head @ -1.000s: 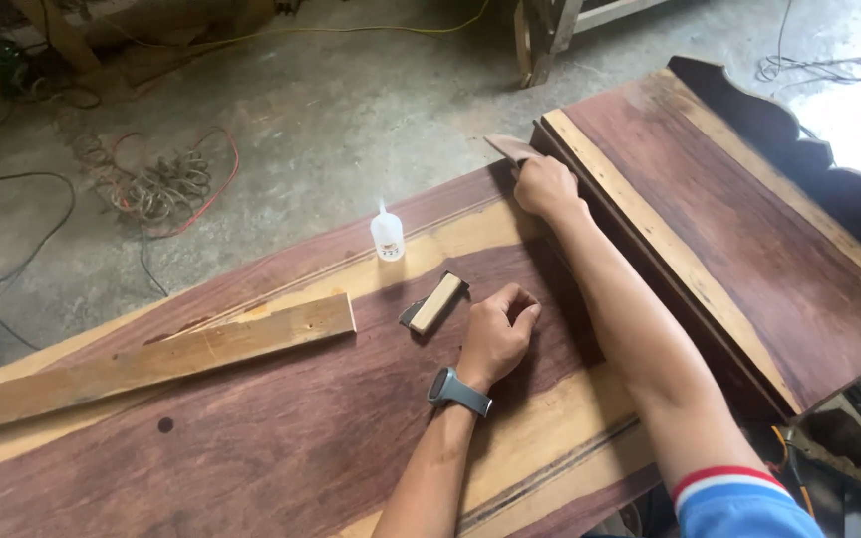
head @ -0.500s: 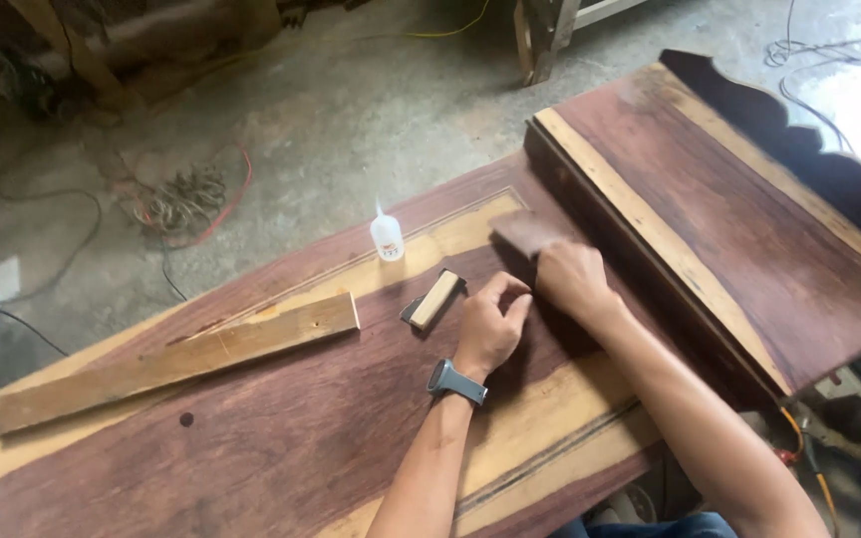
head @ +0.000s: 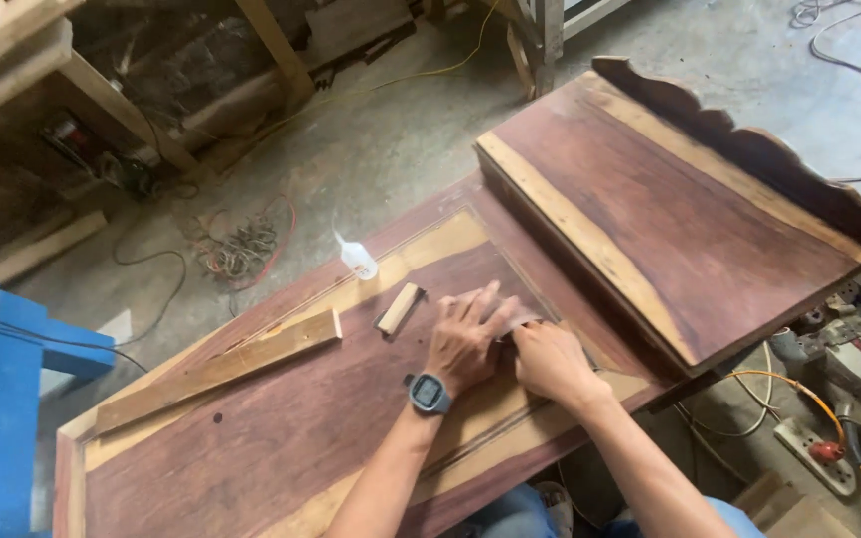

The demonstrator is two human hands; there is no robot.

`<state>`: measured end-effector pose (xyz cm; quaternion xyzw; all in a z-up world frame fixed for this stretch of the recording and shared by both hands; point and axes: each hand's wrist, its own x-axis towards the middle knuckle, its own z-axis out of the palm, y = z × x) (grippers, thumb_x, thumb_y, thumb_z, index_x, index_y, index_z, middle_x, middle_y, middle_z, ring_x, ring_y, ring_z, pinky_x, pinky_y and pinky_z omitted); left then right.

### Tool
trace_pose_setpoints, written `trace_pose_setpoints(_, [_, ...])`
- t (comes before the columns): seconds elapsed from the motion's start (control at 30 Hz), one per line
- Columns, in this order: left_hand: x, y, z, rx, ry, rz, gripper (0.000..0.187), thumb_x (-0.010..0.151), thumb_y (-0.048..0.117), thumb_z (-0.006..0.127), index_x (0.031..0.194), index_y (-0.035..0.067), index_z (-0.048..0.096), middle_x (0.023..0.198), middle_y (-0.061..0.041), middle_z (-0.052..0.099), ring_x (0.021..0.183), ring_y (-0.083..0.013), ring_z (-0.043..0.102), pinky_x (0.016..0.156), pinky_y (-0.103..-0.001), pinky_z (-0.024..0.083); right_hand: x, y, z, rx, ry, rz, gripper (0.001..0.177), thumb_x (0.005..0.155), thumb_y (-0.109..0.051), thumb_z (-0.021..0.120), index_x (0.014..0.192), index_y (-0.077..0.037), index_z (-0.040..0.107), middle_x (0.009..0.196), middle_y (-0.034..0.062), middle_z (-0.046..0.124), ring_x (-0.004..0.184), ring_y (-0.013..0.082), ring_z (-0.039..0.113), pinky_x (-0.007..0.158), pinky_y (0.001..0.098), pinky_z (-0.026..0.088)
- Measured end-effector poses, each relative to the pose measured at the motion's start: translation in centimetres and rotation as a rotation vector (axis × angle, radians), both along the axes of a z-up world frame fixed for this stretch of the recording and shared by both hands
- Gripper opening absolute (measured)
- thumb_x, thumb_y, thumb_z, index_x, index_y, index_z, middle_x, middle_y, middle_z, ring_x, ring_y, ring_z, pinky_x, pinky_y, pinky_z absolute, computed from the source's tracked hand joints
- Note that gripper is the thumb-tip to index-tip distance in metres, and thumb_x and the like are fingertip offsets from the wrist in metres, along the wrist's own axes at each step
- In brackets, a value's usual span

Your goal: Sanding and scraping a wooden panel using sandpaper and a small block to prepare the surface.

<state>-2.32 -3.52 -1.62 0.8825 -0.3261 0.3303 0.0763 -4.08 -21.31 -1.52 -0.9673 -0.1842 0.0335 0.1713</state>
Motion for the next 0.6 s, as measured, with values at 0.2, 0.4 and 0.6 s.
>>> trace_pose_setpoints(0.2, [-3.1,-0.9,4.5,-0.201,0.522,0.046,0.086,0.069,0.033,0.073,0.151,0.023,0.049,0.151,-0.012,0.050,0.140,-0.0355,0.043,0.116,-0.054,0.027,-1.8,-0.3,2.6,-0.046,-0.315,-0.087,0.025,0.083,-0.025,0.057,0.100,-0.033,0.073,0.101,-0.0027,0.071,0.078,0.0227,0.069,0.075,0.0404,0.047])
trace_pose_setpoints(0.4, [-5.4,-3.0,5.8,-0.061,0.439,0.109,0.054,0.083,0.024,0.053,0.137,0.025,0.060,0.128,-0.001,0.064,0.126,-0.0242,0.058,0.111,-0.044,0.035,-2.4,1.4,-2.3,0.181,-0.495,-0.181,0.026,0.081,-0.030,0.061,0.099,-0.025,0.078,0.125,0.0098,0.072,0.078,0.0285,0.071,0.075,0.0415,0.046])
trace_pose_setpoints(0.6, [-6.0,-2.8,7.5,-0.175,0.583,0.079,0.076,0.068,0.017,0.067,0.143,0.022,0.056,0.133,-0.013,0.064,0.129,-0.0348,0.058,0.110,-0.046,0.043,-1.5,0.9,-5.5,0.356,-0.372,-0.159,0.018,0.085,-0.033,0.061,0.098,-0.032,0.074,0.100,-0.0020,0.077,0.073,0.0302,0.073,0.071,0.0411,0.052])
